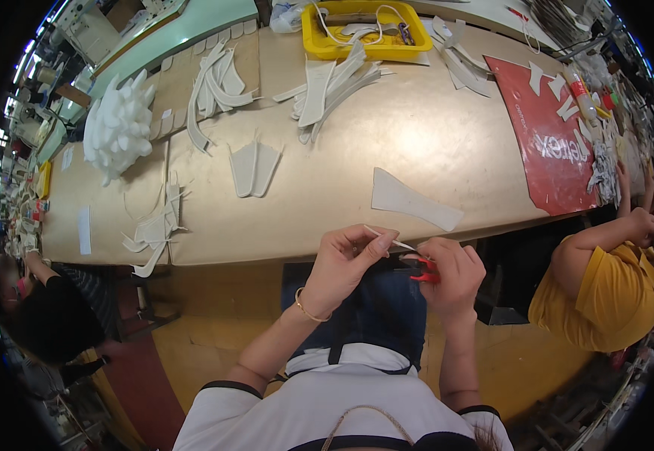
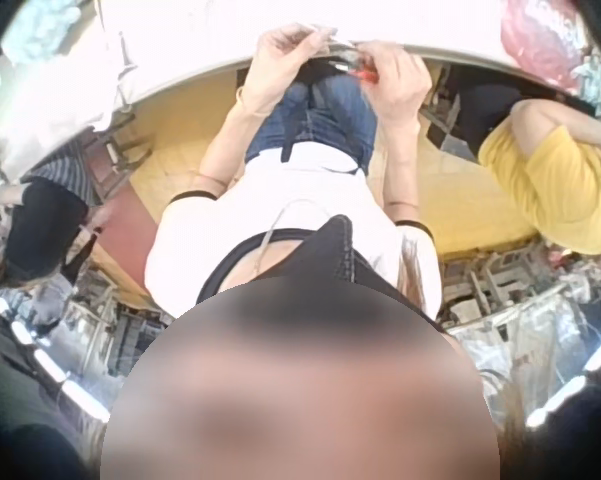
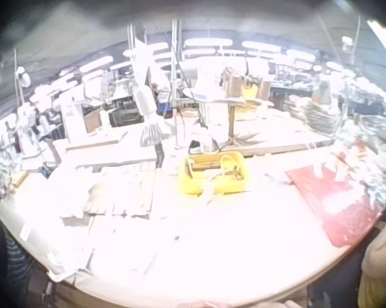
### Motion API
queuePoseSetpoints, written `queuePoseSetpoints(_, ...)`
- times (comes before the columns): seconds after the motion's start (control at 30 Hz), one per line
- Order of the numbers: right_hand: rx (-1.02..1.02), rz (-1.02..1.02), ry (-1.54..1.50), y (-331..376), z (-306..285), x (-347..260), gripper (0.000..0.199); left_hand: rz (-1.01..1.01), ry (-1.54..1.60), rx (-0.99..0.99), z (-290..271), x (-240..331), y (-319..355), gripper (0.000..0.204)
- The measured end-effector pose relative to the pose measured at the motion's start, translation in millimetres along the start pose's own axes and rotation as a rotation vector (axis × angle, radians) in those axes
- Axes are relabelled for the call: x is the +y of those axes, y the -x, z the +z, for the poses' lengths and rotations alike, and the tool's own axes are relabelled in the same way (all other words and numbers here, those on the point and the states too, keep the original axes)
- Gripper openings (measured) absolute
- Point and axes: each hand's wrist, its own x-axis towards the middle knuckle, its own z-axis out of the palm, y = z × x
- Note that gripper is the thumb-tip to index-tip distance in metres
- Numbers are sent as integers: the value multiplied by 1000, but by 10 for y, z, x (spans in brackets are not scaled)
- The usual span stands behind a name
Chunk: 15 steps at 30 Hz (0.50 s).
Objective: The person uses red-handled scissors to trim white foam pieces on a workbench. They repeatedly pick up foam strips, cut along edges, and set the trimmed pieces aside. A coworker in a yellow shirt works nearby on similar materials.
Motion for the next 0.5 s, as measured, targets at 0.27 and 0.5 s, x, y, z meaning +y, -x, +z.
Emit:
queuePoseSetpoints(0.27,-395,623,-783,-99,-110,-6,20,245,-382,-63,11,-4,44,14)
queuePoseSetpoints(0.5,-483,765,-779,-29,-150,178,5,201,-520,-74,-62,-175,-161,23)
